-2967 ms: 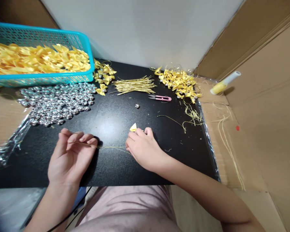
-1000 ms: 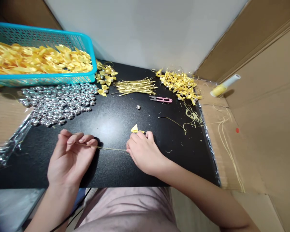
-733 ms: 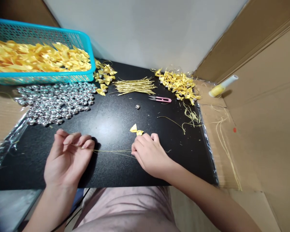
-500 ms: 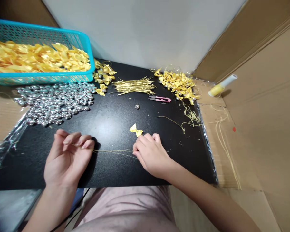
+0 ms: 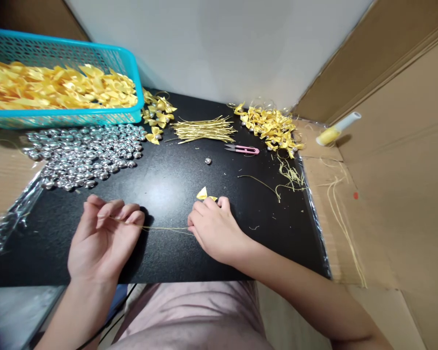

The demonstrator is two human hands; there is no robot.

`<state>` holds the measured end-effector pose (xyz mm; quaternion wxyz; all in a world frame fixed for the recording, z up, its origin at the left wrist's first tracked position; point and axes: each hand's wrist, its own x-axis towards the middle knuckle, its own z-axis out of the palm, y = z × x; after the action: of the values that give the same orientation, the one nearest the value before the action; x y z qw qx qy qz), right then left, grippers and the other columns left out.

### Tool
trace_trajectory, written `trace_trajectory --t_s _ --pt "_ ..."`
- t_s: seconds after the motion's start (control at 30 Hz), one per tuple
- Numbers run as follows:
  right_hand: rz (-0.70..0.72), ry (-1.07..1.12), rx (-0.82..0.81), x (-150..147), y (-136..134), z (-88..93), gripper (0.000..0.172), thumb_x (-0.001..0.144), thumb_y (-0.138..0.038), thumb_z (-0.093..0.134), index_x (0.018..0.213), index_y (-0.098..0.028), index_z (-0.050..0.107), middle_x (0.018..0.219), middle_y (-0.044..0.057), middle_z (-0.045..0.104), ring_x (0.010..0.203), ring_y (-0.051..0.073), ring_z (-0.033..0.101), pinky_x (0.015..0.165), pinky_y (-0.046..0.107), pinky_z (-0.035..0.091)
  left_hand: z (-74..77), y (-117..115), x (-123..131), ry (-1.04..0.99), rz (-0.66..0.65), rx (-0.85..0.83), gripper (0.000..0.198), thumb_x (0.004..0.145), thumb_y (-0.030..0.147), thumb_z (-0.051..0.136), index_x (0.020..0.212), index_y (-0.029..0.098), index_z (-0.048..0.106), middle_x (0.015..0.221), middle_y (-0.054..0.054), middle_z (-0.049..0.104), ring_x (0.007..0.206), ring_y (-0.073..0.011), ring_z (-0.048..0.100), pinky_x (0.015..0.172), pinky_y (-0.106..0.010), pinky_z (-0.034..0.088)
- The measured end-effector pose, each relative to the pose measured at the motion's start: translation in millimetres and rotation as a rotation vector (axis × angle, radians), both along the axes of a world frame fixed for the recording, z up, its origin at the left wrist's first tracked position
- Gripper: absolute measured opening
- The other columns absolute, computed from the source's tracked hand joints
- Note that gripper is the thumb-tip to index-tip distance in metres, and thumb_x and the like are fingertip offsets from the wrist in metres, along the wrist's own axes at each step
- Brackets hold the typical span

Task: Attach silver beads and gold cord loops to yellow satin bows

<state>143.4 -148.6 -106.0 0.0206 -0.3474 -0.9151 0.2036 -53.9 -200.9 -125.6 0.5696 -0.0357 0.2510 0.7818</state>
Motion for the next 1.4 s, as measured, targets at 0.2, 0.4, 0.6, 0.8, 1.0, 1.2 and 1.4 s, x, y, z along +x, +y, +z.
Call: trace_trajectory --t_s 0.2,0.4,0.6,0.8,1.0,1.2,1.4 --pt "0.009 -0.039 -0.012 -2 -3 3.2 0.011 0.093 -0.02 0.056 0.084 -0.018 0.061 0.094 0.002 0.066 0.09 0.019 0.049 0.078 0.036 0.02 -2.2 -1 -2 -0.005 -0.003 0.008 0.012 0.078 0.02 0.076 0.084 0.021 0.066 0.056 0.007 0.05 0.054 -0.0107 0.046 0.049 -0.023 0.045" --pt "-0.021 -0.057 -0.057 -3 -3 4.9 0.011 0.092 -0.018 0.056 0.084 -0.018 0.062 0.091 0.002 0.065 0.09 0.019 0.049 0.077 0.036 0.021 -1.3 -1 -1 -0.006 -0.004 0.009 0.012 0.078 0.019 0.076 0.083 0.021 0.066 0.055 0.007 0.05 0.053 -0.0107 0.046 0.049 -0.023 0.044" --pt "-0.062 -0.072 -0.06 -7 -4 6.3 0.012 0.092 -0.018 0.055 0.083 -0.018 0.063 0.09 0.003 0.065 0.088 0.019 0.049 0.076 0.037 0.021 -1.3 0 -1 -0.007 -0.003 0.008 0.013 0.077 0.019 0.077 0.083 0.021 0.065 0.055 0.007 0.05 0.053 -0.0107 0.046 0.049 -0.024 0.043" --pt "-0.024 -0.123 0.02 -9 -4 4.0 0.017 0.092 -0.012 0.048 0.082 -0.016 0.061 0.09 0.006 0.063 0.087 0.021 0.049 0.074 0.037 0.022 -2.1 -1 -1 -0.002 -0.008 0.019 0.015 0.076 0.019 0.078 0.083 0.021 0.065 0.055 0.007 0.05 0.053 -0.0106 0.047 0.049 -0.023 0.044" --pt "-0.084 -0.061 -0.037 5 -1 8.3 0.013 0.094 -0.015 0.048 0.085 -0.017 0.057 0.092 0.005 0.062 0.09 0.02 0.049 0.078 0.036 0.025 -0.9 -1 -2 0.008 -0.02 0.038 0.022 0.07 0.018 0.083 0.083 0.021 0.066 0.056 0.007 0.051 0.053 -0.0103 0.048 0.05 -0.023 0.046" --pt "-0.08 0.018 -0.034 17 -4 9.0 0.013 0.094 -0.015 0.045 0.086 -0.018 0.054 0.094 0.004 0.061 0.09 0.02 0.047 0.081 0.036 0.026 -0.9 0 -1 0.006 -0.015 0.038 0.023 0.068 0.018 0.084 0.082 0.02 0.066 0.056 0.007 0.052 0.054 -0.0106 0.048 0.05 -0.023 0.047" --pt "-0.046 0.053 -0.062 19 -10 4.9 0.012 0.094 -0.016 0.046 0.085 -0.018 0.054 0.092 0.003 0.06 0.087 0.019 0.046 0.08 0.037 0.027 -3.7 0 -2 0.009 -0.009 0.044 0.023 0.069 0.017 0.083 0.083 0.02 0.066 0.056 0.007 0.052 0.053 -0.0105 0.047 0.05 -0.023 0.046"
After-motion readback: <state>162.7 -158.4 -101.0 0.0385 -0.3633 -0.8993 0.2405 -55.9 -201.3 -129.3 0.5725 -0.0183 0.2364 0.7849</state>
